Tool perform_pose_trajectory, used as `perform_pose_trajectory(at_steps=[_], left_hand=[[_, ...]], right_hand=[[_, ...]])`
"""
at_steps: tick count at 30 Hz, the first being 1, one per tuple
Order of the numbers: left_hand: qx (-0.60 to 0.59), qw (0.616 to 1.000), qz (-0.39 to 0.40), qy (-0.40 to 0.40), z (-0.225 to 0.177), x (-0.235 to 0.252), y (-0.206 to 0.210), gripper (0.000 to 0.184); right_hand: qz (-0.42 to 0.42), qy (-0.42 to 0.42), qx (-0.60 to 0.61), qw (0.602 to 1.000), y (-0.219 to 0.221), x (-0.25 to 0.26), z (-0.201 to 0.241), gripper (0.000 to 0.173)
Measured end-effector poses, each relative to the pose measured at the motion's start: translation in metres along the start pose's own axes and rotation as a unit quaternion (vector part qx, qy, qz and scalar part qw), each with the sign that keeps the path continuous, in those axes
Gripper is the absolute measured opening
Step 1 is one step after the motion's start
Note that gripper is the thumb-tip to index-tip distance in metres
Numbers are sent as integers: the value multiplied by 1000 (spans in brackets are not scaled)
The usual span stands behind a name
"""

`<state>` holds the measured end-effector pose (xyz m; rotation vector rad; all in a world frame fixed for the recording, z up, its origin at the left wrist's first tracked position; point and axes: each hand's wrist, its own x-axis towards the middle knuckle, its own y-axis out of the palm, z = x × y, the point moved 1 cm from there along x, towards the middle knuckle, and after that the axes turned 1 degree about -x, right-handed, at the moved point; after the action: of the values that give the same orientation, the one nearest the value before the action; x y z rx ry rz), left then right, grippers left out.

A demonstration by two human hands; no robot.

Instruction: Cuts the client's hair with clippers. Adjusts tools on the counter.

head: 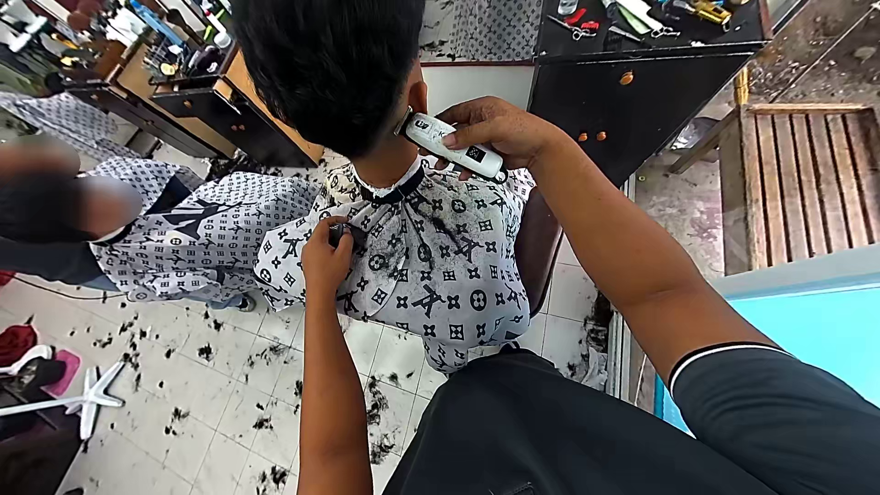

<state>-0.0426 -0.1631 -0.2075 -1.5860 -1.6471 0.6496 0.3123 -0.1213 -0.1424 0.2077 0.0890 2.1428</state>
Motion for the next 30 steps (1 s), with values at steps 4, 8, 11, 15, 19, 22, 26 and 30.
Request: perform_pose_trajectory(at_steps=[4, 8, 11, 15, 19, 22, 26, 30], left_hand=[[1, 1000, -5, -4, -1, -1, 1, 33], [-2, 1000, -6, -12, -1, -1, 1, 33], [-5, 1000, -6, -18, -1, -1, 2, 32], [-12, 1000, -5, -16, -2, 0, 2, 32], [-17, 1000, -8, -24, -2, -1, 2, 31], [-16, 999, -8, -32, -4, -1, 2, 31], [-18, 999, -9, -29, -6, 0, 1, 31], [-32, 999, -8, -28, -4, -1, 1, 32]], right_hand=[[-16, 13, -55, 998, 4, -3, 1, 34], [-16, 25, -48, 998, 2, -3, -2, 37], [7, 21, -14, 1000, -7, 1, -1, 34], [48, 0, 16, 999, -20, 8, -1, 34], [79, 1, 22, 997, -29, 12, -1, 32], [66, -17, 7, 998, -25, 10, -3, 35], [-9, -9, -157, 987, -3, 6, -15, 53], [-40, -25, -137, 989, 10, 3, -21, 58]])
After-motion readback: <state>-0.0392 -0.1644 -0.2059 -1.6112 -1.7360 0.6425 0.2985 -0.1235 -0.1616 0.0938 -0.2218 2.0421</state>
